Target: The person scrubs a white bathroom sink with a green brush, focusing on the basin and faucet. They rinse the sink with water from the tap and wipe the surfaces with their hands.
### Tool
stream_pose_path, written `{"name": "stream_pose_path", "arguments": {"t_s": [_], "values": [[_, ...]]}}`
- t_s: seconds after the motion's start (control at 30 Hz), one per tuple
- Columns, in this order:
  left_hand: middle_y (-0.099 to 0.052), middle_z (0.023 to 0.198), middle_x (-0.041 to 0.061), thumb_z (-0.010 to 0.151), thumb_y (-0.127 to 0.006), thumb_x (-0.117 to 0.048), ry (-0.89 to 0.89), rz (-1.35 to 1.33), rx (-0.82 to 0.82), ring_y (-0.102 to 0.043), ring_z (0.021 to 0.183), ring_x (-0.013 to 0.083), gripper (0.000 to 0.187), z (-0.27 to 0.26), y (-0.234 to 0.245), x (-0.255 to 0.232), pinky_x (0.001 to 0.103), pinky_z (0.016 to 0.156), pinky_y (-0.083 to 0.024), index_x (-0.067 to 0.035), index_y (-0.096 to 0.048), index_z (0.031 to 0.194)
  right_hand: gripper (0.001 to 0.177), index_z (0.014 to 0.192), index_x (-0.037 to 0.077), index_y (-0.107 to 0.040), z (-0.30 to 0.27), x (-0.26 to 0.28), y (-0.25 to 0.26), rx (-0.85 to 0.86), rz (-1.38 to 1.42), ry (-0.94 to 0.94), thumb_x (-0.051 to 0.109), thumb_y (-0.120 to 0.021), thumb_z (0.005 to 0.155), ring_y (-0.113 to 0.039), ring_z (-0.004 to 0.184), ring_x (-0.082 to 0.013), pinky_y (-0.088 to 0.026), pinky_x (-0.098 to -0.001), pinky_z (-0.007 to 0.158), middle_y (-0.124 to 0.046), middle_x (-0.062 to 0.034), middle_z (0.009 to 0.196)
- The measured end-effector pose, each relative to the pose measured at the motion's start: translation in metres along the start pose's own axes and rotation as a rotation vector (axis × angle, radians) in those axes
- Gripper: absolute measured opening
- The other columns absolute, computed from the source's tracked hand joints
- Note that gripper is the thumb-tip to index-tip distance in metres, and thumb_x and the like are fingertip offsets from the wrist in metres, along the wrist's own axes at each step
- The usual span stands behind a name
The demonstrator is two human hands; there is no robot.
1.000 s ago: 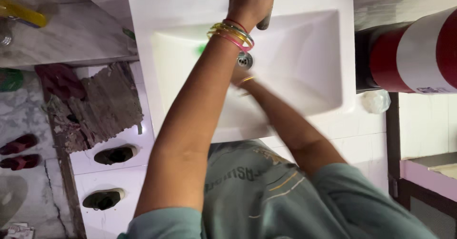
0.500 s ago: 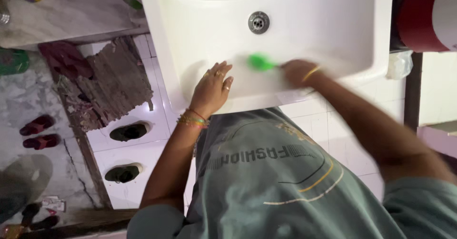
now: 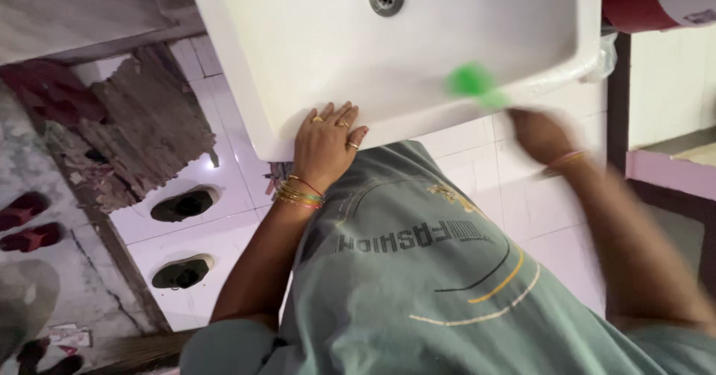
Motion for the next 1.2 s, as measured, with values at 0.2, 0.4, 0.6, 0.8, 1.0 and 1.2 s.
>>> {"name": "stream_pose_path", "arguments": {"t_s": [0.2, 0.4, 0.6, 0.8, 1.0, 1.2], "values": [[-0.070, 0.134, 0.011, 0.104, -0.057, -0.040, -0.078, -0.012, -0.036, -0.063, 0.124, 0.0377, 0.041, -0.003, 0.000, 0.002, 0.049, 0.107, -0.046, -0.009, -0.071, 0.127, 0.042, 0.110, 0.007, -0.070, -0.051, -0.014, -0.042, -0.026, 0.326, -0.467, 0.032, -0.036, 0.112, -0.066, 0.076, -0.0464, -0.052, -0.0554, 0.071, -0.069, -0.0260, 0.083], [-0.072, 0.128, 0.009, 0.101, -0.059, -0.037, -0.091, 0.021, -0.112, -0.066, 0.119, 0.0348, 0.036, -0.009, -0.002, -0.001, 0.047, 0.100, -0.049, -0.011, -0.073, 0.122, 0.038, 0.116, 0.001, -0.071, -0.057, -0.018, -0.091, -0.346, 0.347, -0.389, 0.020, -0.040, 0.108, -0.065, 0.069, -0.0442, -0.051, -0.0561, 0.068, -0.068, -0.0275, 0.080], [-0.073, 0.116, 0.009, 0.101, -0.061, -0.033, -0.100, 0.028, -0.190, -0.068, 0.110, 0.0298, 0.029, -0.011, 0.000, -0.006, 0.046, 0.093, -0.050, -0.009, -0.073, 0.113, 0.041, 0.100, 0.006, -0.074, -0.029, 0.029, -0.142, -0.213, 0.481, -0.384, 0.034, -0.044, 0.107, -0.065, 0.074, -0.0487, -0.052, -0.0572, 0.073, -0.068, -0.0289, 0.081], [-0.073, 0.109, 0.010, 0.101, -0.060, -0.031, -0.045, 0.073, -0.169, -0.068, 0.101, 0.0309, 0.025, -0.015, -0.012, 0.001, 0.046, 0.092, -0.050, -0.009, -0.071, 0.109, 0.051, 0.103, -0.005, -0.067, -0.078, -0.072, -0.066, -0.395, 0.622, -0.602, 0.032, -0.037, 0.121, -0.066, 0.080, -0.0459, -0.052, -0.0531, 0.070, -0.068, -0.0297, 0.088], [-0.065, 0.135, 0.012, 0.113, -0.043, -0.035, 0.045, -0.473, -0.486, -0.066, 0.119, 0.0271, 0.040, -0.028, -0.004, 0.023, 0.037, 0.103, -0.053, -0.007, -0.059, 0.137, 0.047, 0.112, 0.008, -0.069, -0.010, 0.176, -0.062, 0.055, 0.447, -0.154, 0.041, -0.036, 0.111, -0.069, 0.078, -0.0397, -0.055, -0.0515, 0.075, -0.072, -0.0208, 0.085], [-0.057, 0.151, 0.010, 0.117, -0.030, -0.043, 0.057, -0.773, -0.800, -0.055, 0.143, 0.0253, 0.053, -0.064, 0.032, 0.063, 0.043, 0.116, -0.048, -0.005, -0.055, 0.145, 0.043, 0.121, 0.010, -0.067, -0.044, 0.083, -0.007, 0.070, 0.564, -0.395, 0.039, -0.037, 0.111, -0.071, 0.077, -0.0399, -0.054, -0.0538, 0.071, -0.073, -0.0226, 0.087]]}}
Point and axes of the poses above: each hand's wrist, its own z-axis towards the middle knuckle, its own y-axis out of the back of the hand, x = y × z, the point moved 5 cm from there along z, towards the middle knuckle
